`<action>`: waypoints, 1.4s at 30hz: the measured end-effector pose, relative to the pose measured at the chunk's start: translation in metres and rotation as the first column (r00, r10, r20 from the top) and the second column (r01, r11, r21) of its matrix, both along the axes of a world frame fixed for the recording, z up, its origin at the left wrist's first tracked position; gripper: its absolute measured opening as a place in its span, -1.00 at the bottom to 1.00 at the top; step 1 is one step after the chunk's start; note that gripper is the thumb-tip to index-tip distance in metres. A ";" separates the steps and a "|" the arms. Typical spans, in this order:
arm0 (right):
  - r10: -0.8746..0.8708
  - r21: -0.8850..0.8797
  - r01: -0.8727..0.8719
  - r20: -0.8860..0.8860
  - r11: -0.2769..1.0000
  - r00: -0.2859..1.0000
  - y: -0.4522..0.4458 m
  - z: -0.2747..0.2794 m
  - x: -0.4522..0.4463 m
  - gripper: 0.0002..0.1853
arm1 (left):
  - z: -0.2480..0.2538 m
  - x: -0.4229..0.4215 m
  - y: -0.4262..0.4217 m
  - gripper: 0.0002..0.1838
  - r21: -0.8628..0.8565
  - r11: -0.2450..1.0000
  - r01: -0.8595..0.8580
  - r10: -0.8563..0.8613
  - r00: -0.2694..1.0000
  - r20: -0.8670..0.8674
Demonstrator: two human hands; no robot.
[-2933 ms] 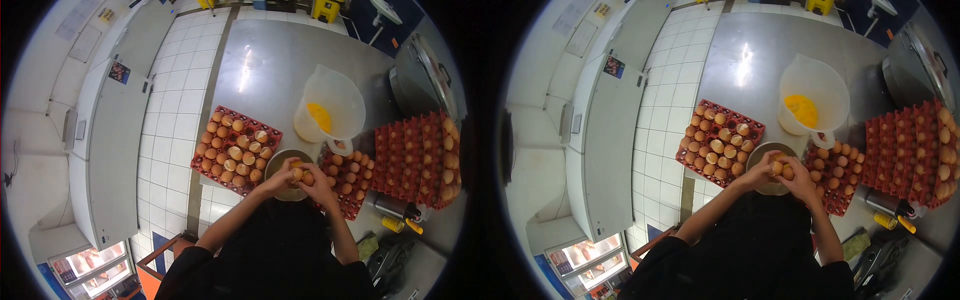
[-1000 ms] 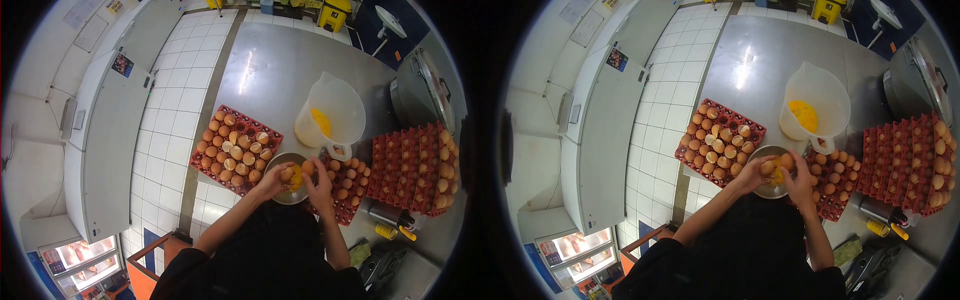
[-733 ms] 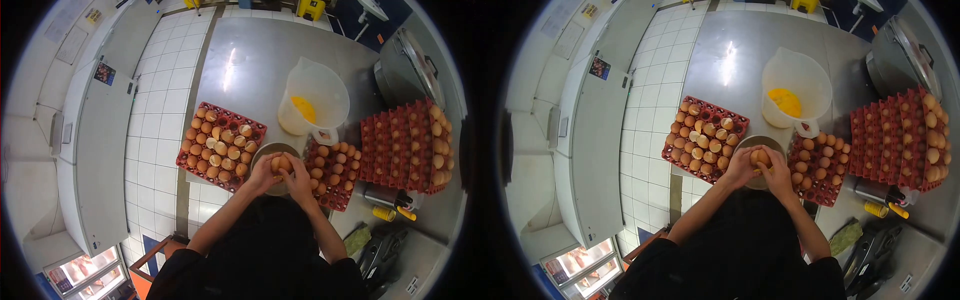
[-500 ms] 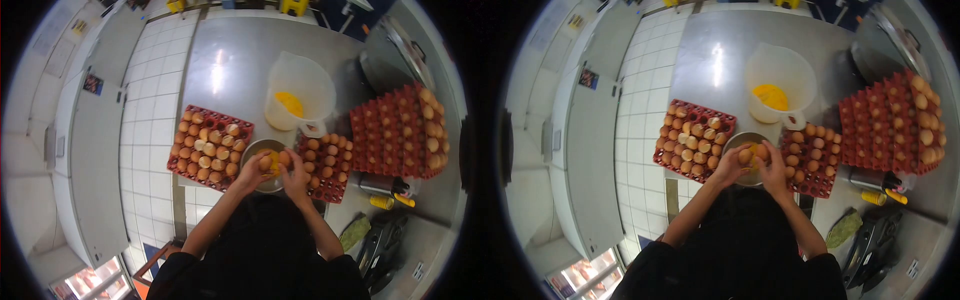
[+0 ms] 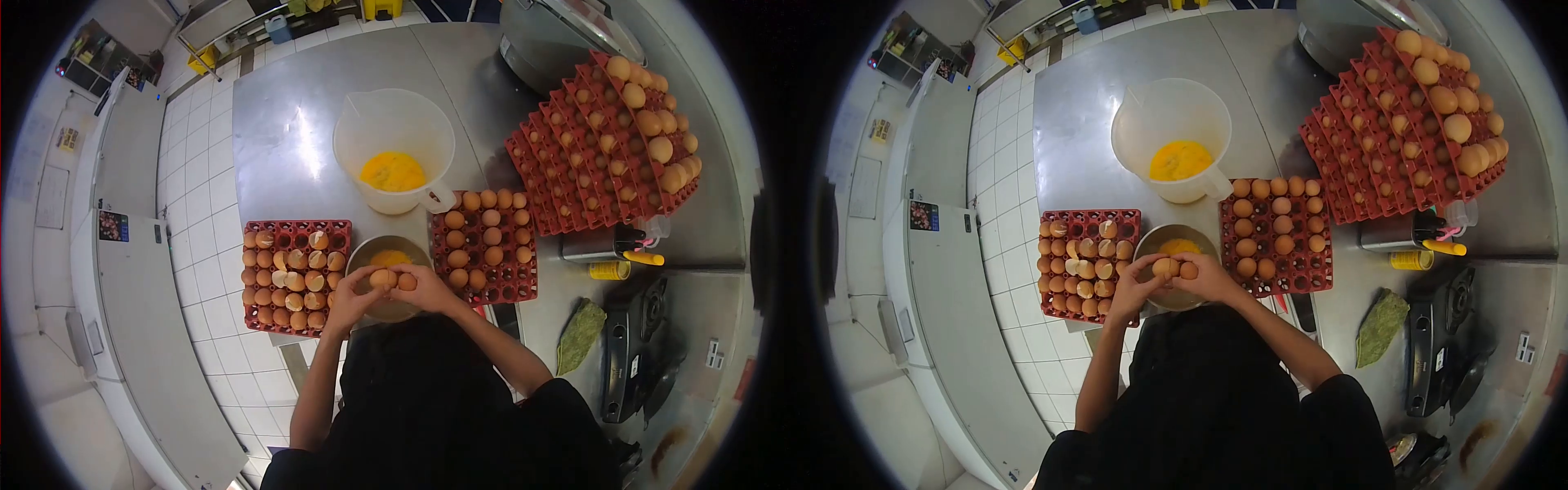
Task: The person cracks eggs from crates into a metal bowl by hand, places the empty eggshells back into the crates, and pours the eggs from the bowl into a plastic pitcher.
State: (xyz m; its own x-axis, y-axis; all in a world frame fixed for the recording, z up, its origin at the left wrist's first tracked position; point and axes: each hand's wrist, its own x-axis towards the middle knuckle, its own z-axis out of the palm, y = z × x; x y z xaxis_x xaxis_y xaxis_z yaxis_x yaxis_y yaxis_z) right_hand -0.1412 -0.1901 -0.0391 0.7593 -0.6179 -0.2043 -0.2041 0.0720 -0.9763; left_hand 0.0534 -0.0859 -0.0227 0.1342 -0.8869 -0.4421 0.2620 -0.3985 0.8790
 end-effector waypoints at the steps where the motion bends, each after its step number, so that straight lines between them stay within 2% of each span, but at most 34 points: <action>1: -0.005 -0.020 0.004 -0.017 1.000 1.000 -0.001 0.004 -0.001 -0.45 | 0.001 0.002 0.000 -0.48 0.005 0.999 0.034 -0.035 0.998 0.058; 3: -0.002 -0.033 0.001 -0.028 0.999 1.000 0.000 0.007 -0.001 -0.44 | -0.001 0.004 0.000 -0.45 0.020 0.998 0.062 -0.064 0.991 0.121; 5: -0.040 -0.110 0.032 -0.063 0.993 0.997 -0.001 0.006 -0.002 -0.44 | -0.005 0.004 -0.004 -0.46 -0.046 0.992 0.121 -0.101 0.945 0.312; 6: -0.030 -0.105 0.024 -0.052 0.994 0.998 -0.003 0.008 -0.002 -0.44 | -0.006 0.003 -0.005 -0.46 -0.040 0.993 0.112 -0.094 0.942 0.322; 8: -0.056 -0.099 0.046 -0.105 0.994 0.993 -0.006 0.014 -0.002 -0.43 | -0.005 0.000 -0.008 -0.47 -0.144 0.985 0.100 -0.037 0.921 0.388; 13: -0.041 -0.135 0.019 -0.163 0.991 0.986 -0.015 0.026 -0.001 -0.41 | 0.000 -0.002 -0.016 -0.46 -0.114 0.988 0.101 -0.055 0.934 0.354; 15: -0.024 -0.141 -0.003 -0.194 0.990 0.981 -0.017 0.025 -0.001 -0.41 | 0.003 -0.004 -0.017 -0.45 -0.013 0.999 0.042 -0.036 0.951 0.307; 16: -0.056 -0.177 0.024 -0.178 0.984 0.982 -0.017 0.021 -0.001 -0.41 | -0.002 -0.005 -0.016 -0.45 -0.015 0.999 0.036 -0.030 0.952 0.305; 18: -0.076 -0.215 0.040 -0.162 0.976 0.984 -0.022 0.021 -0.002 -0.41 | -0.016 -0.006 -0.015 -0.43 0.006 0.998 -0.067 0.066 0.996 0.065; 19: -0.072 -0.238 0.030 -0.167 0.971 0.983 -0.024 0.025 -0.003 -0.42 | -0.022 -0.006 -0.013 -0.43 0.008 0.997 -0.076 0.076 0.995 0.064; 21: -0.060 -0.255 0.014 -0.173 0.967 0.983 -0.026 0.025 -0.004 -0.43 | -0.025 -0.006 -0.011 -0.47 -0.071 0.996 -0.046 0.069 0.927 0.369; 23: -0.056 -0.371 -0.003 -0.147 0.929 0.988 -0.025 0.017 -0.005 -0.47 | -0.019 -0.009 -0.009 -0.45 -0.055 0.998 -0.041 0.061 0.902 0.428; 26: -0.057 -0.435 -0.034 -0.194 0.900 0.979 -0.026 0.022 -0.004 -0.50 | -0.003 -0.011 -0.011 -0.43 -0.036 0.999 -0.039 0.052 0.859 0.510; 30: -0.046 -0.426 -0.049 -0.210 0.904 0.977 -0.023 0.013 -0.005 -0.52 | -0.001 -0.012 -0.014 -0.44 -0.021 0.998 -0.054 0.057 0.833 0.550; 31: -0.069 -0.432 -0.028 -0.206 0.901 0.976 -0.021 0.014 -0.005 -0.50 | 0.000 -0.013 -0.014 -0.44 -0.019 0.998 -0.056 0.057 0.832 0.552; 33: -0.082 -0.437 -0.010 -0.189 0.899 0.979 -0.018 0.015 -0.002 -0.48 | 0.003 -0.015 -0.014 -0.47 -0.073 0.994 -0.076 0.099 0.906 0.412; 34: -0.065 -0.463 -0.021 -0.169 0.886 0.983 -0.018 0.015 -0.002 -0.47 | -0.002 -0.015 -0.013 -0.47 -0.071 0.994 -0.088 0.110 0.897 0.428; 36: -0.027 -0.482 -0.037 -0.125 0.875 0.992 -0.014 0.019 0.002 -0.46 | -0.019 -0.017 -0.009 -0.49 -0.120 0.991 -0.056 0.082 0.970 0.228; 39: 0.036 -0.491 -0.085 -0.109 0.867 0.993 -0.012 0.036 0.006 -0.39 | -0.014 -0.017 -0.007 -0.50 -0.169 0.984 -0.059 0.110 0.944 0.310; 40: 0.037 -0.394 -0.099 -0.162 0.914 0.986 -0.012 0.040 0.006 -0.36 | -0.014 -0.006 -0.006 -0.50 -0.170 0.983 -0.066 0.119 0.937 0.327; 41: 0.044 -0.291 -0.109 -0.219 0.951 0.975 -0.012 0.043 0.004 -0.34 | -0.015 0.005 -0.006 -0.50 -0.224 0.972 -0.067 0.167 0.869 0.465; 42: 0.050 -0.292 -0.111 -0.209 0.950 0.977 -0.013 0.044 0.003 -0.34 | -0.015 0.017 -0.007 -0.50 -0.275 0.960 -0.057 0.214 0.780 0.587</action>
State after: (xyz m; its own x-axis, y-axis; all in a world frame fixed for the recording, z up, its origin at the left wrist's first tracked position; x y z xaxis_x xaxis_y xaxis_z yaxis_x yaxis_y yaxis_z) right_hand -0.1382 -0.2027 0.0048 0.7728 -0.6117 -0.1690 -0.3867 -0.2427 -0.8897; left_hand 0.0699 -0.0924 -0.0375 0.4303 -0.9026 -0.0137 -0.3204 -0.1669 0.9325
